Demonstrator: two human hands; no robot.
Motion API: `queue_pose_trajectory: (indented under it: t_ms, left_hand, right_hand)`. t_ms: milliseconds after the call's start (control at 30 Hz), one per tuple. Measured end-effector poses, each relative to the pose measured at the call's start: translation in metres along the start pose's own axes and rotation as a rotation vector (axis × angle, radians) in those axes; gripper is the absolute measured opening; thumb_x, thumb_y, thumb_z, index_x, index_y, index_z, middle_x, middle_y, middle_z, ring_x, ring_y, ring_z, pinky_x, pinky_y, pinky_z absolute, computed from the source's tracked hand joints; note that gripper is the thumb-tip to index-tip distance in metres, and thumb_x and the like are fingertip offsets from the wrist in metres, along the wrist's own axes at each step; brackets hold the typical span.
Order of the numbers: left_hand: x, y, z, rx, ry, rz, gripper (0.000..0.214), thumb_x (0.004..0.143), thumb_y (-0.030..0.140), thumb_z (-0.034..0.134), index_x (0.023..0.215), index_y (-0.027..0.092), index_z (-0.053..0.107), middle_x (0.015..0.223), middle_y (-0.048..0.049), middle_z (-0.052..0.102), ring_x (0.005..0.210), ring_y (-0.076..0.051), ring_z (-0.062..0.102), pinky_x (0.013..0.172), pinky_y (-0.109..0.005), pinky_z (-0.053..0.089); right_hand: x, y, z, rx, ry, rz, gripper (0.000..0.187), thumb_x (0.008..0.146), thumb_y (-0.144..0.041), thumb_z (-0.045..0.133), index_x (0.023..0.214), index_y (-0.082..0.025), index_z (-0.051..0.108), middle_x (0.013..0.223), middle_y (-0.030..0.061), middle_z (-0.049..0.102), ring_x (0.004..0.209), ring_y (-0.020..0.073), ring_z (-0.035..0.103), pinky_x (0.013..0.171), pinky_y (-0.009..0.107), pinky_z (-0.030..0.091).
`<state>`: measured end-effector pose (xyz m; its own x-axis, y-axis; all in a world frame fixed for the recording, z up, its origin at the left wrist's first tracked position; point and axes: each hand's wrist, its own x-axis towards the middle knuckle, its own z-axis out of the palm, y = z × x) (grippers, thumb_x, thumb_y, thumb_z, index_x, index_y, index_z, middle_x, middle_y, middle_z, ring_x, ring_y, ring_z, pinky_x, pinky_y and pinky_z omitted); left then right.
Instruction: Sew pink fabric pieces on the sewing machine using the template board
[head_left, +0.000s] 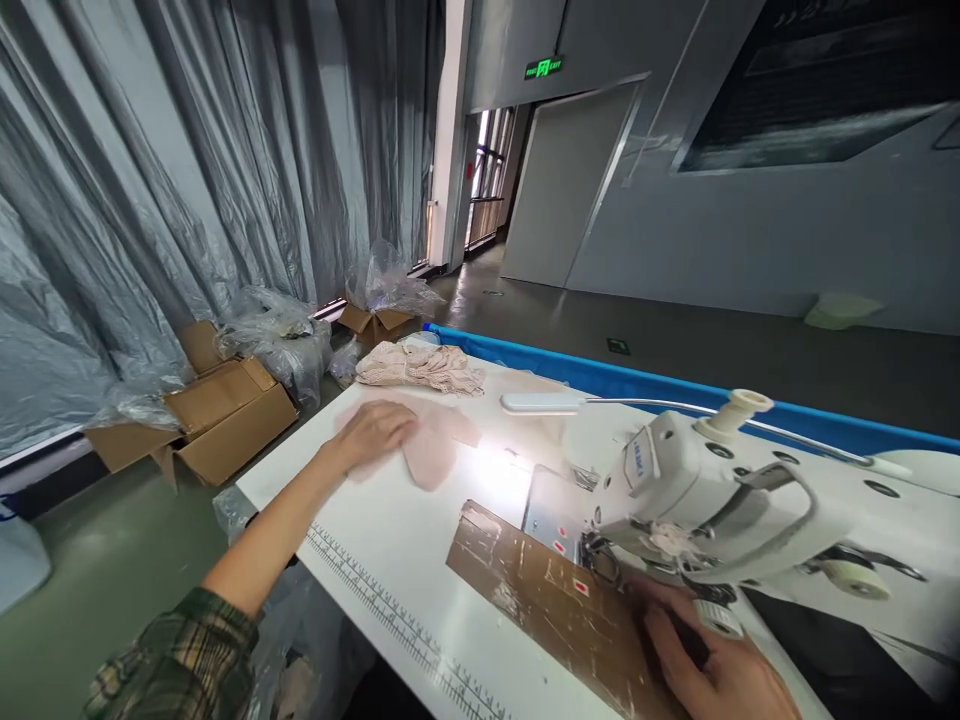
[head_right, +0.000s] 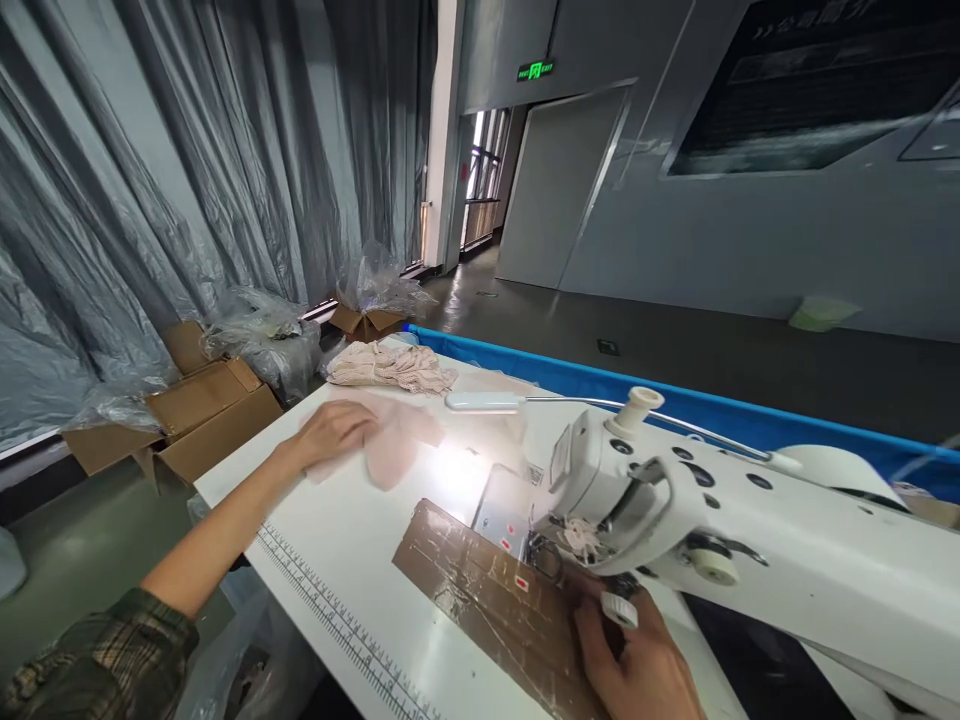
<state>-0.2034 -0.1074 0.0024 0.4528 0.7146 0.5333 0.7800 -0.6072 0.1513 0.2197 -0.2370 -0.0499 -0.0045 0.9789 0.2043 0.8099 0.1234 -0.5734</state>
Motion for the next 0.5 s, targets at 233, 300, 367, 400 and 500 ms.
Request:
queue_pose_trajectory:
  t_ms: [233,300,367,400,500]
  left_hand:
    - [-0.015,0.112,0.026,0.109,-0.016,0.647,0.024,0.092,0.010,0.045,0.088,0.018,0.067,0.071,-0.0015,0.069,0.056,-0.010,0.060,0.044,-0.017,0.038]
    - [-0.022,0.141,0.029,0.064,-0.030,0.729,0.021,0.092,0.011,0.047,0.092,0.018,0.067,0.071,-0.0012,0.068,0.055,-0.011,0.059,0.044,-0.018,0.041]
    - [-0.026,0.164,0.026,-0.079,-0.095,0.756,0.018,0.093,0.021,0.052,0.100,0.019,0.069,0.078,-0.0033,0.071,0.063,-0.013,0.064,0.049,-0.020,0.048]
    - [-0.026,0.173,0.022,-0.168,-0.153,0.747,0.018,0.092,0.028,0.057,0.102,0.020,0.070,0.082,-0.0045,0.073,0.069,-0.015,0.067,0.054,-0.021,0.051]
    - [-0.016,0.188,0.005,-0.421,-0.333,0.638,0.034,0.083,0.035,0.069,0.112,0.017,0.069,0.099,-0.0115,0.073,0.091,-0.021,0.070,0.080,-0.025,0.055]
  right_hand:
    - [-0.019,-0.072,-0.009,0.672,-0.521,0.352,0.057,0.078,-0.065,0.060,0.111,-0.019,0.069,0.100,0.0116,0.072,0.089,0.0262,0.069,0.079,0.036,0.058]
    - [-0.021,-0.095,-0.002,0.909,-0.572,0.481,0.066,0.071,-0.070,0.068,0.108,-0.015,0.069,0.104,0.0141,0.071,0.095,0.0269,0.068,0.088,0.037,0.056]
    - [-0.019,-0.108,0.005,1.022,-0.600,0.479,0.063,0.069,-0.069,0.070,0.098,-0.014,0.069,0.097,0.0137,0.071,0.093,0.0265,0.068,0.087,0.037,0.055]
    - [-0.018,-0.112,0.008,1.028,-0.592,0.456,0.059,0.069,-0.068,0.070,0.094,-0.015,0.069,0.093,0.0124,0.071,0.090,0.0258,0.068,0.083,0.036,0.056]
    - [-0.016,-0.116,0.016,0.945,-0.529,0.317,0.046,0.071,-0.058,0.071,0.092,-0.016,0.067,0.085,0.0081,0.071,0.082,0.0240,0.067,0.077,0.034,0.055]
